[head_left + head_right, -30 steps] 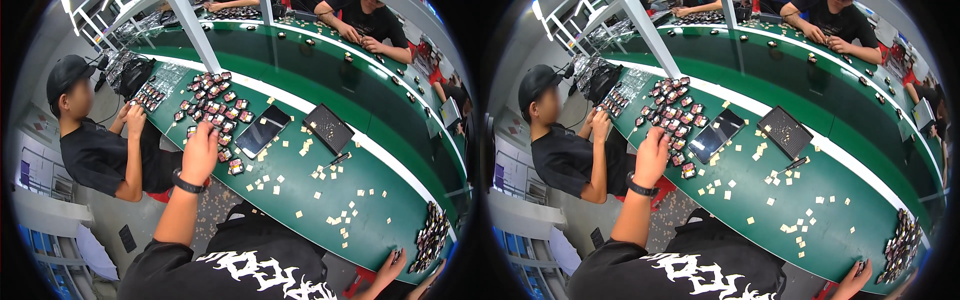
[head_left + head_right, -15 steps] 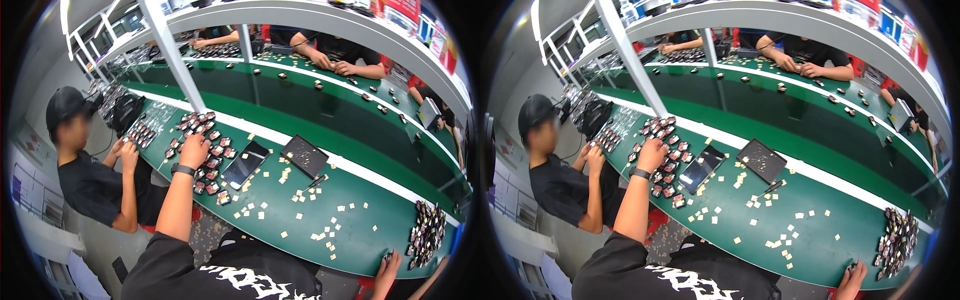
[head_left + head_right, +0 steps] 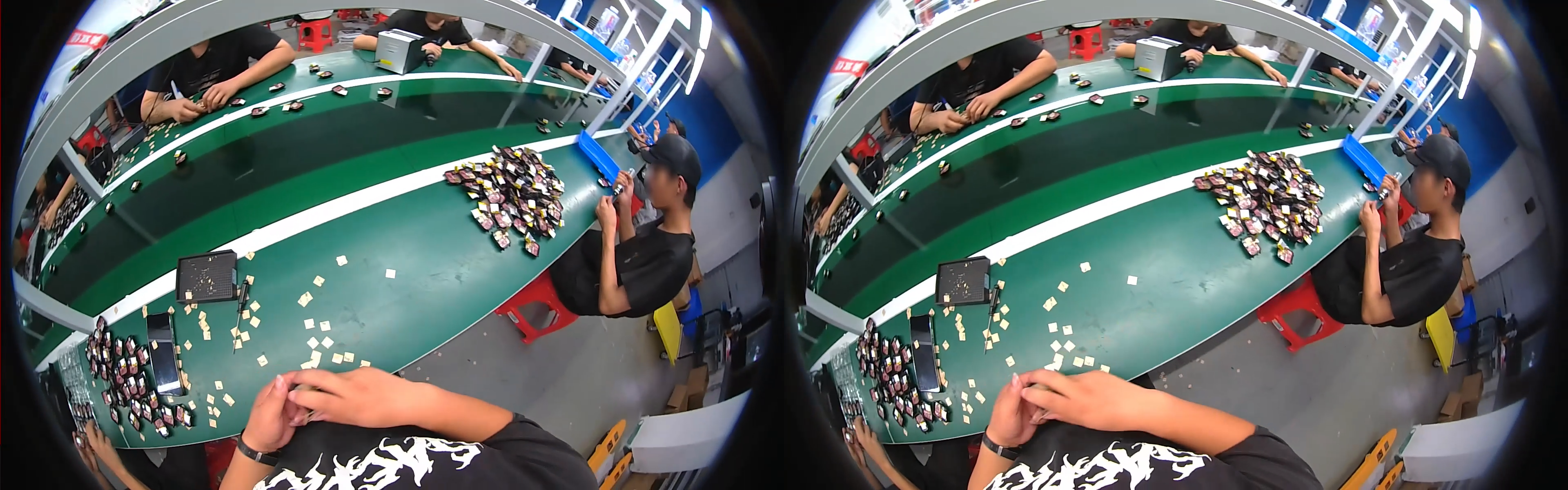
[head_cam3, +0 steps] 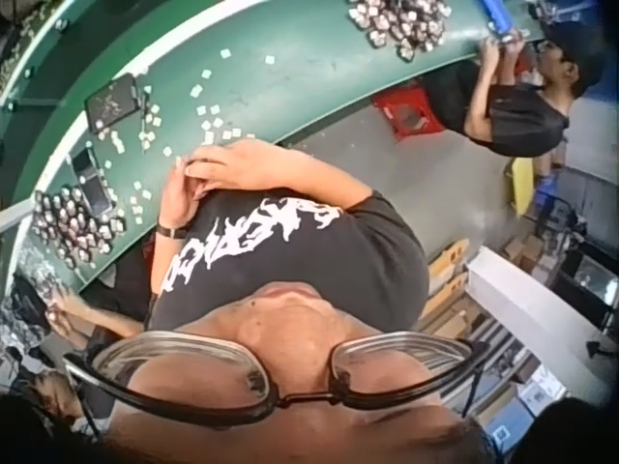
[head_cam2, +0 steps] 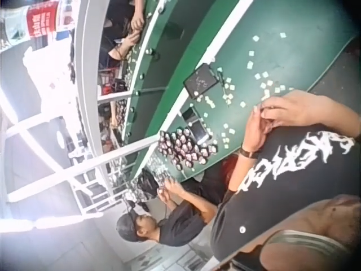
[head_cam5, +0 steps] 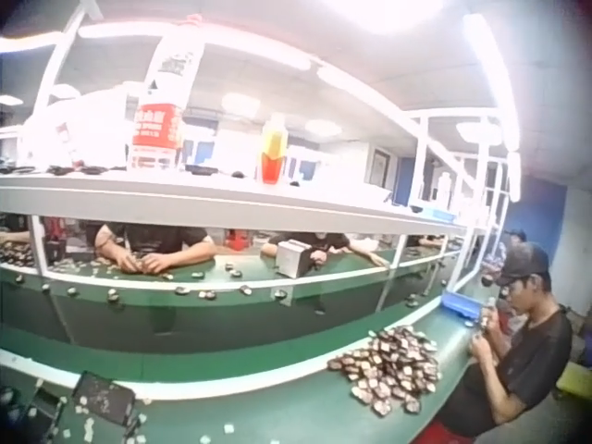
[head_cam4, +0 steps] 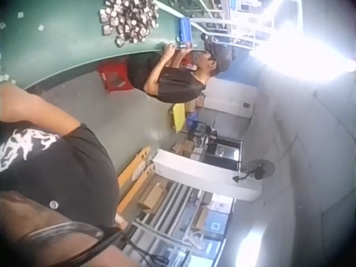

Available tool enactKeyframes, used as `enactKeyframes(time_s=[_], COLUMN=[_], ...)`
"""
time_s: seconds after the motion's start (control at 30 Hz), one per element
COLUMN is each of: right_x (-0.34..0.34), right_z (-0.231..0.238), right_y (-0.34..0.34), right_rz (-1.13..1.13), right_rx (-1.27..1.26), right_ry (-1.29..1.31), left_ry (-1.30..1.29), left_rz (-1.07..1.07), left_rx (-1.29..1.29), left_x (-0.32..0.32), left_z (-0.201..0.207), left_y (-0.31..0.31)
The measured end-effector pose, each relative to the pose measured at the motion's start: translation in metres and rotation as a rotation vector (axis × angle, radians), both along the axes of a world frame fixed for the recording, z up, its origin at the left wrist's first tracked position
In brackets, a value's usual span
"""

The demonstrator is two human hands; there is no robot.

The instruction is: Assembling small electronic components, likely smartwatch parts, onto circuit boards or casings.

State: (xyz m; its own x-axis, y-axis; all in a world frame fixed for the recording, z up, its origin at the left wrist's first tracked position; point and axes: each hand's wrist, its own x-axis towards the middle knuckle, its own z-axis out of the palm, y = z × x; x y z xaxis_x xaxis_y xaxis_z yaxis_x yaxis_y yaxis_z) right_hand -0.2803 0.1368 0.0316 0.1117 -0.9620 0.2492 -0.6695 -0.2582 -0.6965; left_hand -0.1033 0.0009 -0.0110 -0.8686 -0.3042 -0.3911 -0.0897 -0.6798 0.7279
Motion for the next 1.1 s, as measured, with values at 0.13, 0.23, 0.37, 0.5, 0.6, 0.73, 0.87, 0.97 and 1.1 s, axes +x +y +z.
enactKeyframes(time_s=[0.13,0.23,0.37,0.5,0.6,0.73,0.87,0.97,1.1], right_x=[0.003,-0.009,-0.011,-0.005,-0.002,0.001,0.011,0.004,0.011], right_z=[-0.01,-0.016,-0.032,-0.04,-0.036,-0.033,-0.051,-0.033,-0.036], right_y=[-0.001,0.015,0.025,0.032,0.03,0.029,0.022,0.02,0.016], right_rz=[-0.027,-0.259,-0.431,-0.695,-0.74,-0.68,-0.611,-0.503,-0.426], right_rx=[-0.056,-0.078,-0.202,0.175,0.314,0.394,0.174,0.421,0.425], right_ry=[-0.035,-0.045,-0.274,-0.733,-0.951,-1.171,-1.054,-1.283,-1.528], left_ry=[0.076,0.006,0.015,-0.027,-0.031,-0.045,-0.01,0.014,-0.031], left_rz=[-0.018,0.068,0.01,-0.003,-0.004,0.004,-0.02,0.048,0.073], left_rx=[0.188,0.071,0.034,-0.079,-0.139,-0.158,-0.301,-0.532,-0.946], left_x=[0.002,-0.01,-0.016,-0.018,-0.017,-0.019,-0.021,-0.017,-0.024], left_z=[-0.001,0.013,0.007,0.006,0.003,0.005,0.012,0.001,0.019], left_y=[-0.002,0.003,0.003,0.009,0.011,0.013,0.017,0.023,0.028])
